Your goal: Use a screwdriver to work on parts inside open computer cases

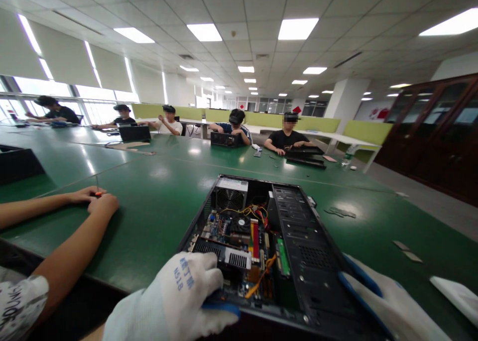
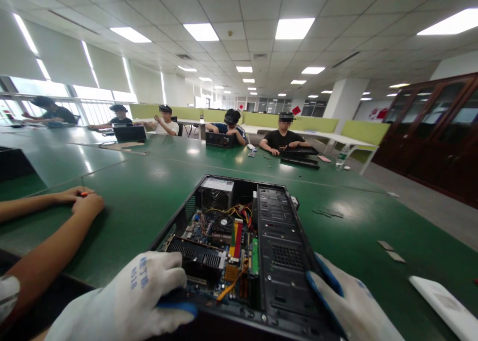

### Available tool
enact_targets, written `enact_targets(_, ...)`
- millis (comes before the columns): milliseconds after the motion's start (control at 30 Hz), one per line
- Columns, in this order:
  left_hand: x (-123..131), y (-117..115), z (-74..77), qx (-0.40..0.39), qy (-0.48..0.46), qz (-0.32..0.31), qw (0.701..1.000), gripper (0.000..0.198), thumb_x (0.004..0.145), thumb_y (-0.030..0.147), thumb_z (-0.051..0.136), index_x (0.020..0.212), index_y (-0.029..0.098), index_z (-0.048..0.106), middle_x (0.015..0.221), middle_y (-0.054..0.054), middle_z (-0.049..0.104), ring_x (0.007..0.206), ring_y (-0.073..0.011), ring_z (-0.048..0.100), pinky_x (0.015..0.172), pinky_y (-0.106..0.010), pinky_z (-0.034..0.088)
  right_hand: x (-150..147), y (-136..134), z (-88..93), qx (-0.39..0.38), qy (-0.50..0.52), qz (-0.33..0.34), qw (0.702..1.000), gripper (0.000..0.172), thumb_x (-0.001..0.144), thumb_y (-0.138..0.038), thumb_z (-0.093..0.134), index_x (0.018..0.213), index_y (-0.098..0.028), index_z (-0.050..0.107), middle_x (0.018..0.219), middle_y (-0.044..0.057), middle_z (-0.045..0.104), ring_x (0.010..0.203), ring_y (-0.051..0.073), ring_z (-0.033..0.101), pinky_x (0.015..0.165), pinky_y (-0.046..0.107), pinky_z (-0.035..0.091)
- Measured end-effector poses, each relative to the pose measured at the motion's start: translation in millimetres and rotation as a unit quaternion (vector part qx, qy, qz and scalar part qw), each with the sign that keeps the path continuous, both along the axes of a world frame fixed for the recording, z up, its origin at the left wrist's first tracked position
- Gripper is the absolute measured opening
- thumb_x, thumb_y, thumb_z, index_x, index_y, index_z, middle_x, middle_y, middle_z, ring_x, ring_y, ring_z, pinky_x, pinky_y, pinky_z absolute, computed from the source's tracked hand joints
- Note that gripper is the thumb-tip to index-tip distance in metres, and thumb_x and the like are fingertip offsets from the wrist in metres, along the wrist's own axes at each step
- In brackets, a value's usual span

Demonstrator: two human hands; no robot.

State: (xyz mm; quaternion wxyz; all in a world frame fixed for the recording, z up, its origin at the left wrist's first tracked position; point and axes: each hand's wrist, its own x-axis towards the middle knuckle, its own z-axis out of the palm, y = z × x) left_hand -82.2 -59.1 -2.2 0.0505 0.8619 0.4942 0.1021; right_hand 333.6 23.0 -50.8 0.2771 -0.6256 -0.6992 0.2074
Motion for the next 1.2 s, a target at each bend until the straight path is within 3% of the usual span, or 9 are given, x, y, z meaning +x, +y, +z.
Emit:
enact_targets(167, -41.8, 6.3, -14.4, 0.06, 0.002, 0.036, 0.998, 0.043, 0.091, 0.064, 0.06, 0.085, 0.023, 0.071, 0.088, -0.004, 0.068, 0.076, -0.0189, 0.066, 0.069, -0.031, 0.047, -49.8, 10.6, 17.3, -0.05, 0.022, 0.084, 0.995, 0.068, 0.092, -0.068, 0.05, 0.143, -0.026, 0.062, 0.139, 0.007, 0.067, 0.124, 0.033, 0.066, 0.103, 0.038, 0.054)
enact_targets(500, -133.0, 21.0, -19.6, 0.106, 0.006, 0.173, 0.979, 0.05, 0.087, 0.071, 0.059, 0.082, 0.024, 0.076, 0.087, -0.005, 0.071, 0.078, -0.0206, 0.069, 0.07, -0.03, 0.05, -164.3, 53.4, 41.1, -0.013, 0.016, 0.198, 0.98, 0.053, 0.098, -0.057, 0.045, 0.129, -0.022, 0.068, 0.128, 0.008, 0.073, 0.11, 0.028, 0.07, 0.096, 0.035, 0.052)
enact_targets(700, -175.2, 17.6, -28.5, 0.12, 0.008, 0.287, 0.95, 0.057, 0.085, 0.076, 0.055, 0.105, 0.029, 0.078, 0.106, -0.007, 0.074, 0.095, -0.0294, 0.072, 0.084, -0.038, 0.055, -230.7, 80.3, 44.3, -0.01, -0.014, 0.213, 0.977, 0.046, 0.099, -0.048, 0.043, 0.124, -0.018, 0.068, 0.123, 0.01, 0.074, 0.111, 0.026, 0.069, 0.096, 0.033, 0.051)
enact_targets(867, -159.7, 20.1, -44.6, 0.151, -0.009, 0.333, 0.931, 0.074, 0.083, 0.078, 0.055, 0.136, 0.027, 0.066, 0.12, -0.011, 0.073, 0.105, -0.033, 0.073, 0.091, -0.042, 0.057, -284.3, 104.9, 32.9, -0.009, -0.023, 0.243, 0.97, 0.047, 0.101, -0.05, 0.041, 0.123, -0.016, 0.065, 0.122, 0.013, 0.074, 0.111, 0.026, 0.069, 0.098, 0.032, 0.05)
enact_targets(1033, -126.9, 35.6, -54.3, 0.178, -0.035, 0.315, 0.931, 0.067, 0.089, 0.069, 0.054, 0.141, 0.027, 0.061, 0.116, -0.009, 0.075, 0.098, -0.0299, 0.075, 0.087, -0.038, 0.059, -341.4, 127.5, 14.9, -0.009, 0.033, 0.318, 0.948, 0.068, 0.104, -0.064, 0.026, 0.143, -0.015, 0.053, 0.139, 0.014, 0.065, 0.127, 0.025, 0.062, 0.11, 0.033, 0.044)
enact_targets(1133, -117.5, 39.8, -64.0, 0.17, -0.074, 0.315, 0.931, 0.065, 0.091, 0.066, 0.054, 0.143, 0.028, 0.058, 0.113, -0.007, 0.076, 0.094, -0.0271, 0.076, 0.086, -0.036, 0.061, -357.6, 128.0, 6.1, -0.014, 0.046, 0.35, 0.936, 0.068, 0.106, -0.057, 0.025, 0.151, -0.011, 0.045, 0.157, 0.014, 0.05, 0.144, 0.025, 0.048, 0.119, 0.033, 0.036)
enact_targets(1200, -114.5, 40.3, -74.2, 0.149, -0.096, 0.312, 0.933, 0.064, 0.092, 0.065, 0.054, 0.143, 0.027, 0.058, 0.112, -0.006, 0.077, 0.096, -0.0263, 0.076, 0.087, -0.036, 0.061, -353.4, 121.9, -2.4, -0.015, 0.038, 0.362, 0.931, 0.062, 0.106, -0.052, 0.033, 0.153, -0.013, 0.044, 0.163, 0.012, 0.041, 0.151, 0.023, 0.037, 0.123, 0.032, 0.031)
